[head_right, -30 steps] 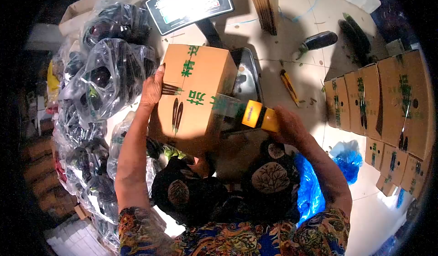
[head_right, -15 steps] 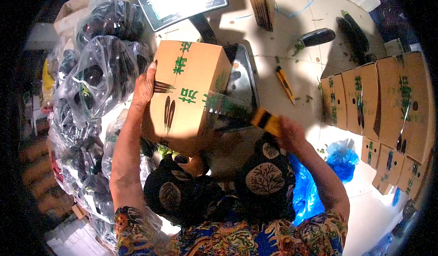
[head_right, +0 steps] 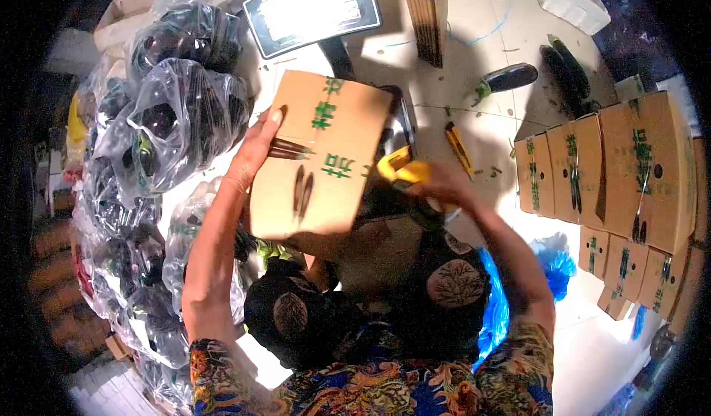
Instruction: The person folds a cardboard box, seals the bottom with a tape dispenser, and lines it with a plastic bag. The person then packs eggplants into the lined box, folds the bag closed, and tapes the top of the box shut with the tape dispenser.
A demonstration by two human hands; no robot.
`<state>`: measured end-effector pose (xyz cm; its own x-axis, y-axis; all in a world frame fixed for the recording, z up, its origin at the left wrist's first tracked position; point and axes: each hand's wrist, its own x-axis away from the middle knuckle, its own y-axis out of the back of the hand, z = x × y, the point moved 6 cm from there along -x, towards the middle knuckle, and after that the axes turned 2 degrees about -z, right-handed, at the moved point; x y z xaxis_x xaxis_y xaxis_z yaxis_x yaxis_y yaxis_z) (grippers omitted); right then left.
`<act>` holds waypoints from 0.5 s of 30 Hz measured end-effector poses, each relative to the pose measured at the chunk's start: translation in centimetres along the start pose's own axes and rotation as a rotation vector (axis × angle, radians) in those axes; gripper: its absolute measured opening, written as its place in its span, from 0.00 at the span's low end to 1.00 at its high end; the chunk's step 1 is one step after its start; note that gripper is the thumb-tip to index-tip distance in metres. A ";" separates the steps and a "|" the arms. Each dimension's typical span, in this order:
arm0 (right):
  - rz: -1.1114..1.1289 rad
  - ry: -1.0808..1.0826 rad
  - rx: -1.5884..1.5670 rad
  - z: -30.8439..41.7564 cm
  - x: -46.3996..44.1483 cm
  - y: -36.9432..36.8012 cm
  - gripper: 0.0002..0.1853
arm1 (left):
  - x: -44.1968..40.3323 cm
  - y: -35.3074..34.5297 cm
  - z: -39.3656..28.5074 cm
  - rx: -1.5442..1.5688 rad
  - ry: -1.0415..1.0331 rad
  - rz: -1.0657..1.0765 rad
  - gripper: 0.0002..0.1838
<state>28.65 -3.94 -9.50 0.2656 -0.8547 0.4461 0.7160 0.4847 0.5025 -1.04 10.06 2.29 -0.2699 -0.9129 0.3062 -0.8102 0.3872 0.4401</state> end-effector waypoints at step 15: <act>-0.600 -0.146 -1.150 -0.4 7.9 13.0 0.26 | 4.9 -16.5 -4.8 -0.767 -0.864 0.182 0.42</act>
<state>40.34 -4.43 0.25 -0.3065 -0.8179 0.4869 0.8561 -0.4605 -0.2346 13.54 -0.16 0.53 -0.8530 -0.5058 -0.1287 -0.2763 0.2284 0.9335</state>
